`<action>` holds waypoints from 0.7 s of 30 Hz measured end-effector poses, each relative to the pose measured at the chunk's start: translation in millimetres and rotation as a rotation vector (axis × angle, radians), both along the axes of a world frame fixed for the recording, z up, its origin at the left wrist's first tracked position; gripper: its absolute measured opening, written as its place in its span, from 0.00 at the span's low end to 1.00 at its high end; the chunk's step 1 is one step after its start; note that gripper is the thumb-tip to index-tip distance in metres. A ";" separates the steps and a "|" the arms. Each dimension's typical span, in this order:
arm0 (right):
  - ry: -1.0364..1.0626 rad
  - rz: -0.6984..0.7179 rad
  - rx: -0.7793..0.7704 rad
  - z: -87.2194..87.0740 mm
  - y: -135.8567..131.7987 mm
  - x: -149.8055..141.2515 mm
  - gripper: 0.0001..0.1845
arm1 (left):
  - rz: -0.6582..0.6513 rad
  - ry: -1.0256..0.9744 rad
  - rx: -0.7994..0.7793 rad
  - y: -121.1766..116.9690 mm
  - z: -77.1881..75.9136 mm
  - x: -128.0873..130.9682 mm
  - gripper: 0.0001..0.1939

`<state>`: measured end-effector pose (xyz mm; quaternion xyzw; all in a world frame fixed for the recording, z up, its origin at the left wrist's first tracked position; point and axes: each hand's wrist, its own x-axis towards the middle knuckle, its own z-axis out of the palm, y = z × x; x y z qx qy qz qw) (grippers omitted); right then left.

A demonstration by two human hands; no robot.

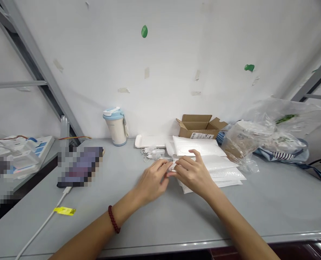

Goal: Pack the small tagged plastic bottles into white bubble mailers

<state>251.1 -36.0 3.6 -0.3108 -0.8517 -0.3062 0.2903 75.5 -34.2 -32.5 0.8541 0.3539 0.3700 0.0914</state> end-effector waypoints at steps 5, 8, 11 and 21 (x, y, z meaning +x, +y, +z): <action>0.069 -0.001 0.060 0.1 -2.2 0.0 0.17 | 0.029 -0.023 0.034 1.8 -1.2 4.9 0.12; 0.136 -0.023 0.049 0.7 -2.1 0.5 0.11 | 0.080 -0.109 -0.027 0.0 0.6 8.7 0.11; 0.228 -0.109 0.058 3.8 -1.4 1.9 0.08 | 0.147 -0.309 -0.241 -3.9 7.9 12.6 0.11; 0.320 -0.375 -0.040 3.8 12.1 14.4 0.09 | -0.126 -0.804 -0.898 2.1 13.7 41.2 0.13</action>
